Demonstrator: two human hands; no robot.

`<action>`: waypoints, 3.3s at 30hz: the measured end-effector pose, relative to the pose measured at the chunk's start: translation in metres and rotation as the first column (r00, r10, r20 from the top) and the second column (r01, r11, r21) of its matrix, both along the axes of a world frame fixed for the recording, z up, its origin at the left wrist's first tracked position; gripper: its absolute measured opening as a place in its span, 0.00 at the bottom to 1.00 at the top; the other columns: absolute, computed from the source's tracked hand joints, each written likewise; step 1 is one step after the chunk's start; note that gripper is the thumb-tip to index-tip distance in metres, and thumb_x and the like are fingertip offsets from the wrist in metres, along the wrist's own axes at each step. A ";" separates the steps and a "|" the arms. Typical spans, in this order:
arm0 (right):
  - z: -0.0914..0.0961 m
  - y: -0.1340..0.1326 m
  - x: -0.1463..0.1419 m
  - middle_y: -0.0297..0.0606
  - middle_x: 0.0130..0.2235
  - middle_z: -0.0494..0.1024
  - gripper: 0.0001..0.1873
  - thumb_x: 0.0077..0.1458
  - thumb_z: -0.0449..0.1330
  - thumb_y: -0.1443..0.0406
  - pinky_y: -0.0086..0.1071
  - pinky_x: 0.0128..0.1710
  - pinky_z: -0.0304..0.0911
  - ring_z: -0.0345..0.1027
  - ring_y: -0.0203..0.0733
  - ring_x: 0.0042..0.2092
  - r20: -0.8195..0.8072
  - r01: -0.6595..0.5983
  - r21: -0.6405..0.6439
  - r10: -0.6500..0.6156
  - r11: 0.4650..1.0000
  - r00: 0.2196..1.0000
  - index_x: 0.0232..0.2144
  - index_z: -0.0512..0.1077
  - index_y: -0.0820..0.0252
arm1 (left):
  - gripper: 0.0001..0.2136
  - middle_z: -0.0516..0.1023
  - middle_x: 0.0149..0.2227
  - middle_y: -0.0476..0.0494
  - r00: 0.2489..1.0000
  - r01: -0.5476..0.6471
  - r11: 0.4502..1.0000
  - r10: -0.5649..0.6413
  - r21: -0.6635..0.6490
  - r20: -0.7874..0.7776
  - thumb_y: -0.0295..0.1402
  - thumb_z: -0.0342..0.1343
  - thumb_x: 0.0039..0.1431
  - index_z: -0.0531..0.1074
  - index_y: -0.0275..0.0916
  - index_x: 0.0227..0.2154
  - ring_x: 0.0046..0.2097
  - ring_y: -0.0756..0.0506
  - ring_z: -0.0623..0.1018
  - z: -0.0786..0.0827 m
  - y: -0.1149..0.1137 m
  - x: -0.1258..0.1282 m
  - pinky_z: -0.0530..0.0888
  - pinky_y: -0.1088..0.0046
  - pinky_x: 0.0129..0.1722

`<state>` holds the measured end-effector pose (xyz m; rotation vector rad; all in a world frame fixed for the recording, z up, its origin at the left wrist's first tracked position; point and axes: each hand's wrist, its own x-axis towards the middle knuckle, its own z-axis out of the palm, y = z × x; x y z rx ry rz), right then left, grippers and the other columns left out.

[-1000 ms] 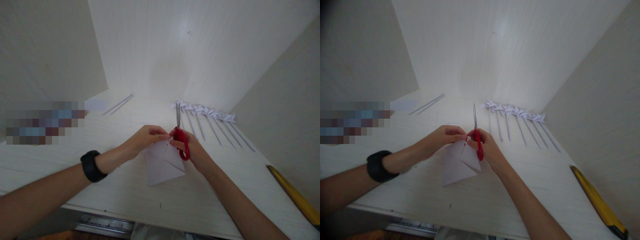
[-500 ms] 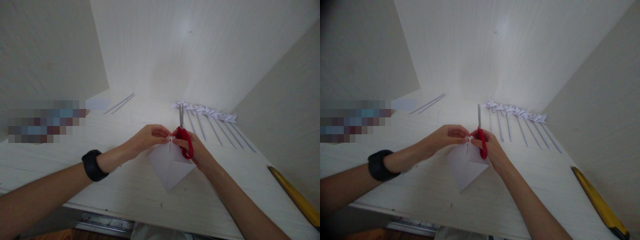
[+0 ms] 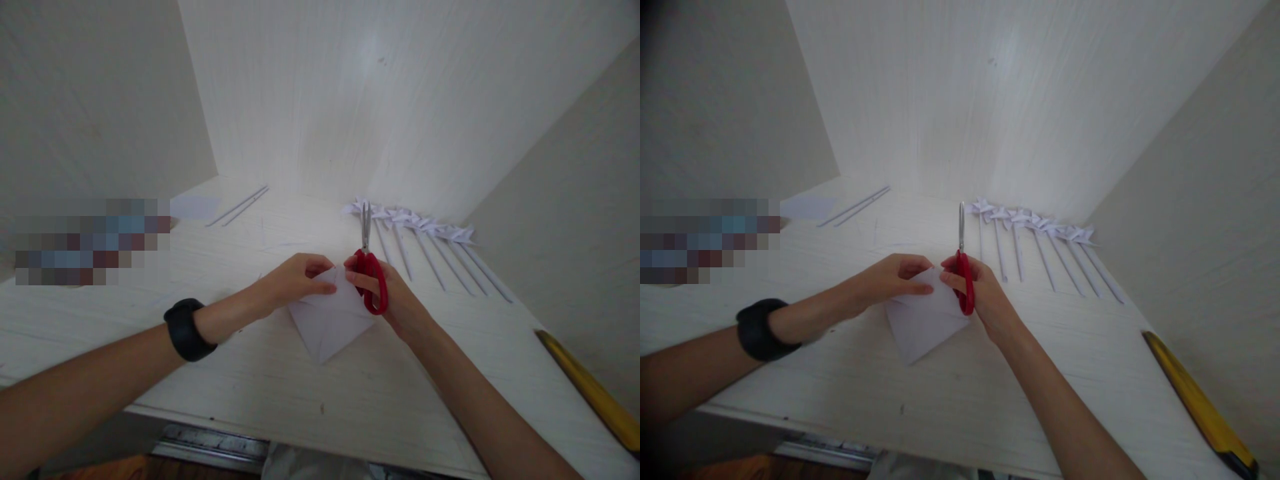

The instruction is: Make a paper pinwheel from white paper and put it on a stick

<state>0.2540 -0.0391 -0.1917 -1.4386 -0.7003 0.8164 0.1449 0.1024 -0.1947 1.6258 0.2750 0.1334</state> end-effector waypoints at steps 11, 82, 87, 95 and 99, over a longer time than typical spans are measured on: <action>-0.001 -0.002 0.009 0.30 0.26 0.68 0.13 0.40 0.66 0.61 0.29 0.25 0.53 0.59 0.31 0.25 0.062 0.192 0.047 -0.195 0.980 0.979 0.30 0.70 0.59 | 0.10 0.78 0.39 0.42 0.957 -0.264 0.956 0.275 -0.125 0.087 0.29 0.59 0.47 0.71 0.34 0.34 0.33 0.48 0.76 0.015 -0.001 -0.005 0.69 0.74 0.31; -0.011 0.007 -0.004 0.30 0.28 0.70 0.09 0.41 0.64 0.65 0.28 0.26 0.55 0.61 0.33 0.28 0.289 -0.023 0.082 -0.002 0.996 0.957 0.29 0.70 0.59 | 0.06 0.77 0.28 0.49 0.998 0.053 0.997 -0.051 0.053 -0.039 0.32 0.63 0.44 0.75 0.36 0.26 0.30 0.51 0.74 -0.010 0.008 0.003 0.67 0.75 0.30; -0.004 0.001 0.003 0.31 0.26 0.71 0.10 0.43 0.64 0.64 0.27 0.22 0.52 0.60 0.31 0.24 0.087 -0.047 0.014 0.045 0.999 0.995 0.30 0.70 0.60 | 0.06 0.76 0.25 0.49 0.992 0.096 0.991 -0.088 0.093 -0.087 0.33 0.63 0.42 0.75 0.36 0.24 0.27 0.51 0.73 -0.007 0.007 0.002 0.67 0.75 0.27; 0.008 -0.007 0.007 0.32 0.27 0.71 0.10 0.40 0.66 0.66 0.27 0.21 0.51 0.60 0.32 0.25 0.039 -0.234 -0.112 0.239 0.966 0.970 0.28 0.71 0.60 | 0.05 0.75 0.23 0.49 0.954 0.292 0.930 -0.268 0.222 -0.132 0.34 0.60 0.43 0.77 0.39 0.21 0.27 0.50 0.71 0.000 0.014 0.000 0.66 0.75 0.29; 0.009 -0.008 0.007 0.32 0.29 0.71 0.08 0.41 0.65 0.67 0.27 0.23 0.51 0.59 0.32 0.27 0.083 -0.294 -0.128 0.306 0.947 0.948 0.27 0.71 0.60 | 0.04 0.75 0.21 0.50 0.941 0.333 0.914 -0.306 0.233 -0.145 0.34 0.61 0.40 0.78 0.39 0.19 0.27 0.49 0.70 0.006 0.013 0.000 0.66 0.75 0.29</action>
